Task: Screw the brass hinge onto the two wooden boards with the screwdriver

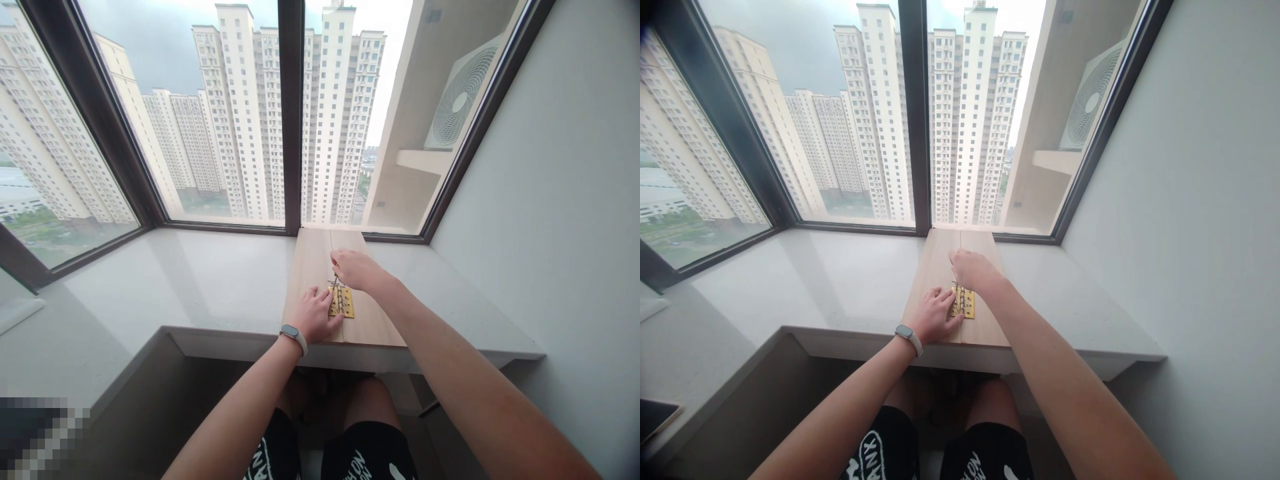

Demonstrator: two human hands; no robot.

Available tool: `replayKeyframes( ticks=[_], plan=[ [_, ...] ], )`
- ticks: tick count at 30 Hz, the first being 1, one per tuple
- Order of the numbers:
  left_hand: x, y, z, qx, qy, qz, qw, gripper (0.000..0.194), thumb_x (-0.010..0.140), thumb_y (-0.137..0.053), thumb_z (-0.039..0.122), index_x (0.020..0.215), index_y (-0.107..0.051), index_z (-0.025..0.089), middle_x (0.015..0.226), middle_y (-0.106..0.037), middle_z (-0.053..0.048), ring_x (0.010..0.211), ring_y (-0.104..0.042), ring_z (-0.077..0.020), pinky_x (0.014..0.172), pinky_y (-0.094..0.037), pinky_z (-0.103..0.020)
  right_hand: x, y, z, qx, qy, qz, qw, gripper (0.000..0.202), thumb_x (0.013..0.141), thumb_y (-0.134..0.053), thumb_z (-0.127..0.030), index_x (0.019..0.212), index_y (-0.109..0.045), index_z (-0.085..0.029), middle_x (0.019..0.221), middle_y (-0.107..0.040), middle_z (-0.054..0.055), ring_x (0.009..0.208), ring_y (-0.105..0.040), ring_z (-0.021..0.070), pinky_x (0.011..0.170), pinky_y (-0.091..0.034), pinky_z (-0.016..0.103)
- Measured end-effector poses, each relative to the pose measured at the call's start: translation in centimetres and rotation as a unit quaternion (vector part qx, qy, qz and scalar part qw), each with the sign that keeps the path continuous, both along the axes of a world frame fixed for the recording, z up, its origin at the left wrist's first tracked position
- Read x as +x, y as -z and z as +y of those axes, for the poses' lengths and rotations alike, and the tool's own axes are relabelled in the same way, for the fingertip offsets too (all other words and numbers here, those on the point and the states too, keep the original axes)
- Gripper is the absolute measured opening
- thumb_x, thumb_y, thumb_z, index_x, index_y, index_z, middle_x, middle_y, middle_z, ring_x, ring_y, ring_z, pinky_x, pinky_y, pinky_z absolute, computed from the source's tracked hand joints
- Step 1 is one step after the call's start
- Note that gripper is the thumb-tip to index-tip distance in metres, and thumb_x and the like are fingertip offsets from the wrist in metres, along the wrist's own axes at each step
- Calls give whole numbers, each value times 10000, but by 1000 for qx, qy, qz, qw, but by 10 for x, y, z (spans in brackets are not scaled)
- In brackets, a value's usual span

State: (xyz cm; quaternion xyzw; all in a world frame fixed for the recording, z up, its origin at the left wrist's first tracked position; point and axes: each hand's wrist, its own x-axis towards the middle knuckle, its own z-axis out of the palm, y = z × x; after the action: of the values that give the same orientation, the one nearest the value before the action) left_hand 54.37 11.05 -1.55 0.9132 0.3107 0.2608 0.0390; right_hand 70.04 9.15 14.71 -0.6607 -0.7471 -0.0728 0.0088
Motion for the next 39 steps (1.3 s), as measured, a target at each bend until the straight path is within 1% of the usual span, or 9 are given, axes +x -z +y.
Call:
replayKeyframes(
  ticks=[6,10,14,18,25,29,32,35,39],
  plan=[
    [0,-5,-3,24,4,14,1000,537,979,-530,582,1342,-629,199,1367,-651,-129,1306,-518,-369,1107,-427,-527,-5,2,-2,9,33,2,999,245,1066,-398,-290,1164,-602,-196,1134,-699,140,986,-692,272,795,-485,345],
    [-1,-10,-5,43,4,21,999,501,989,-529,566,1302,-636,188,1291,-679,-142,1280,-538,-356,1055,-463,-503,-4,4,-2,9,38,4,999,217,1020,-456,-279,1181,-585,-211,1169,-679,142,967,-695,286,783,-491,363],
    [-1,-14,-7,62,14,36,997,447,992,-548,542,1231,-652,179,1209,-697,-147,1238,-565,-340,1016,-479,-480,-2,4,-2,4,33,7,999,228,972,-500,-235,1188,-568,-211,1173,-675,139,955,-695,283,773,-489,357],
    [-2,-17,-8,68,19,54,996,391,998,-558,524,1129,-676,176,1108,-711,-148,1127,-605,-321,957,-488,-473,-2,2,-2,2,31,5,1000,195,981,-493,-229,1154,-580,-209,1156,-688,135,966,-694,287,777,-487,358],
    [-1,-17,-10,82,18,76,994,388,1013,-542,517,1064,-688,161,1012,-720,-146,1045,-626,-314,897,-487,-465,-3,-1,0,-3,39,9,999,158,1025,-467,-234,1098,-604,-204,1130,-712,144,1012,-688,277,821,-479,345],
    [0,-16,-9,88,24,75,993,393,1015,-538,511,1048,-694,153,999,-719,-147,1031,-631,-311,882,-493,-462,-4,1,0,2,44,13,999,178,1038,-457,-265,1134,-589,-196,1138,-711,150,1021,-690,288,809,-481,354],
    [0,-15,-8,85,25,72,993,384,1014,-542,504,1045,-699,154,988,-719,-147,1023,-636,-307,878,-498,-458,-3,3,0,-3,30,11,999,211,1039,-485,-318,1190,-571,-199,1212,-680,156,1024,-691,298,801,-488,364],
    [-1,-13,-8,84,26,67,994,385,1015,-542,500,1054,-697,149,984,-719,-142,1014,-637,-302,865,-510,-450,0,4,1,-14,15,17,1000,200,1027,-524,-292,1199,-566,-199,1247,-663,151,1026,-689,281,812,-485,351],
    [0,-12,-8,77,25,63,995,383,1012,-548,497,1065,-694,146,988,-716,-143,1017,-636,-299,839,-524,-437,1,1,2,-11,5,16,1000,112,1008,-561,-248,1106,-598,-206,1167,-693,120,1037,-676,256,813,-464,318]
  ],
)
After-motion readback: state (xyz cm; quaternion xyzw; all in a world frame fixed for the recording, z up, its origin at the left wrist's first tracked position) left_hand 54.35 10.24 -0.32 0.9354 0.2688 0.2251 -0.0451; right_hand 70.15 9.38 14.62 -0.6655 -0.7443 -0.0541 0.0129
